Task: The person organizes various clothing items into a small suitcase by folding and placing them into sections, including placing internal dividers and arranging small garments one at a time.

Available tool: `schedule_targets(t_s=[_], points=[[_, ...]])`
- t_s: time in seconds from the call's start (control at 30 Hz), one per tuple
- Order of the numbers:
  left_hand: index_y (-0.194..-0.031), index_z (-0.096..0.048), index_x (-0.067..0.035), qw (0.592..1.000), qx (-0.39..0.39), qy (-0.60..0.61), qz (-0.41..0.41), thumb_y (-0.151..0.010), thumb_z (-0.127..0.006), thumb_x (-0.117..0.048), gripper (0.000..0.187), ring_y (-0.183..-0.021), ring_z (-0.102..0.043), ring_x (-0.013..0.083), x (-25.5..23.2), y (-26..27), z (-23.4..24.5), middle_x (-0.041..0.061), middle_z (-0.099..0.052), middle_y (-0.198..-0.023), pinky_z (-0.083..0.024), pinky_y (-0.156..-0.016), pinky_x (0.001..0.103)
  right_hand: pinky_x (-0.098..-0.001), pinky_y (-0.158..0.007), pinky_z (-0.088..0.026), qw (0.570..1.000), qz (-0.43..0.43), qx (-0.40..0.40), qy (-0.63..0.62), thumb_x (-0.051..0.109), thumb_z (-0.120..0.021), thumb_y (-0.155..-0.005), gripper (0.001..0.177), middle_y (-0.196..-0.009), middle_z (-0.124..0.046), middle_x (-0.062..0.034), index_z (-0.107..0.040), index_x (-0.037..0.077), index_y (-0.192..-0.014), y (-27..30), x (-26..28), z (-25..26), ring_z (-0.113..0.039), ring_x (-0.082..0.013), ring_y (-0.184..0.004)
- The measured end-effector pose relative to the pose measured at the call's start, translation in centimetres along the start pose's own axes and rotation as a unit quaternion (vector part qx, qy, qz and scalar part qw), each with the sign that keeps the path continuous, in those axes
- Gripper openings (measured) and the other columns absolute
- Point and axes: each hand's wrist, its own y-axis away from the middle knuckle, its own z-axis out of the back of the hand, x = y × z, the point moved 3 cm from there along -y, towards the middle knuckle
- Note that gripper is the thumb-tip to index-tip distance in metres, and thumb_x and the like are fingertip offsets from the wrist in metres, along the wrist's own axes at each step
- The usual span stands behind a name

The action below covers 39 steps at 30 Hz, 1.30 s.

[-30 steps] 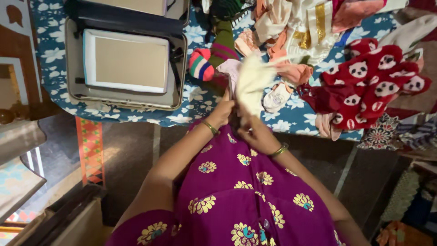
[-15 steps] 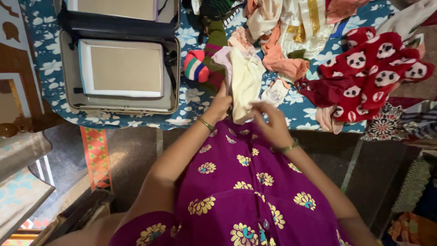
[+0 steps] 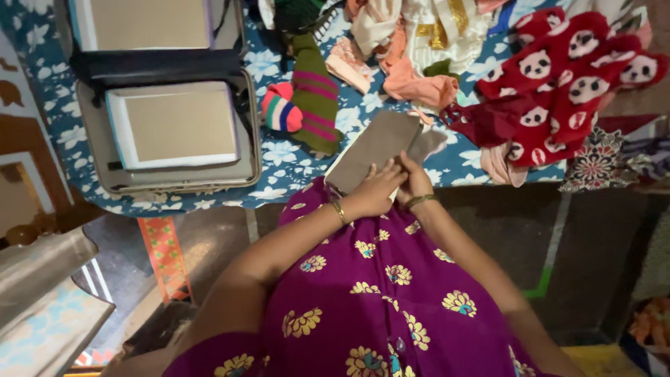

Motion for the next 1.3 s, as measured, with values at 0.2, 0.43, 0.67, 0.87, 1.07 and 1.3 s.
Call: schedule_targets(t_s=[0.2, 0.43, 0.67, 0.87, 1.07, 1.3], points=[[-0.140, -0.064, -0.005, 0.943, 0.019, 0.331, -0.032, -0.086, -0.055, 0.005, 0.055, -0.147, -0.041, 0.0330, 2.4, -1.9, -3.9, 0.014, -0.063, -0.147, -0.019, -0.122, 0.056, -0.0517, -0.110, -0.049, 0.995, 0.046, -0.055, -0.070, 0.015, -0.060, -0.102, 0.034, -0.128, -0.062, -0.0179, -0.054, -0.003, -0.130, 0.2, 1.7, 8.3, -0.061, -0.0341, -0.120], [-0.138, -0.060, -0.004, 0.867, -0.025, 0.498, -0.003, -0.089, -0.049, 0.010, 0.052, -0.132, -0.059, 0.0206, 2.4, -3.9, -4.3, 0.009, -0.063, -0.139, -0.049, -0.108, 0.032, -0.0535, -0.117, -0.043, 0.990, 0.115, 0.015, -0.080, 0.017, -0.056, -0.104, 0.046, -0.145, -0.057, -0.0175, -0.047, 0.001, -0.146, 3.5, 10.2, 9.3, -0.055, -0.0353, -0.136], [-0.144, -0.048, -0.002, 0.953, -0.261, 0.147, -0.044, -0.093, -0.074, -0.021, 0.061, -0.132, -0.052, 0.0361, -4.5, -7.0, 1.5, 0.021, -0.052, -0.139, -0.045, -0.110, 0.043, -0.0475, -0.107, -0.052, 0.988, 0.142, 0.000, 0.065, 0.013, -0.061, -0.103, 0.042, -0.131, -0.065, -0.0158, -0.050, -0.005, -0.139, 5.0, 12.5, 6.1, -0.064, -0.0305, -0.122], [-0.145, -0.039, 0.007, 0.912, -0.345, 0.209, 0.078, -0.086, -0.080, -0.039, 0.085, -0.130, -0.051, 0.0371, -4.0, -9.4, 1.5, 0.027, -0.047, -0.141, -0.046, -0.108, 0.043, -0.0291, -0.097, -0.051, 0.949, 0.151, 0.011, 0.277, 0.015, -0.062, -0.103, 0.039, -0.125, -0.064, -0.0066, -0.055, -0.001, -0.138, 3.5, 10.6, 3.1, -0.062, -0.0132, -0.111], [-0.134, -0.051, 0.005, 0.903, -0.340, 0.223, 0.137, -0.091, -0.074, -0.040, 0.066, -0.118, -0.061, 0.0421, -2.2, -8.6, 1.1, 0.028, -0.062, -0.125, -0.050, -0.100, 0.045, -0.0298, -0.098, -0.049, 0.934, 0.072, 0.053, 0.345, 0.010, -0.056, -0.100, 0.040, -0.124, -0.065, -0.0080, -0.055, -0.002, -0.138, 2.6, 11.4, 1.4, -0.062, -0.0147, -0.113], [-0.124, -0.061, 0.003, 0.856, -0.326, 0.323, 0.238, -0.105, -0.045, -0.029, 0.040, -0.103, -0.066, 0.0401, 3.2, -8.8, -3.3, 0.026, -0.069, -0.107, -0.051, -0.091, 0.045, -0.0291, -0.101, -0.048, 0.899, 0.107, 0.056, 0.421, 0.009, -0.056, -0.096, 0.047, -0.132, -0.064, -0.0067, -0.053, 0.001, -0.143, 3.0, 11.1, -0.4, -0.060, -0.0145, -0.115]])
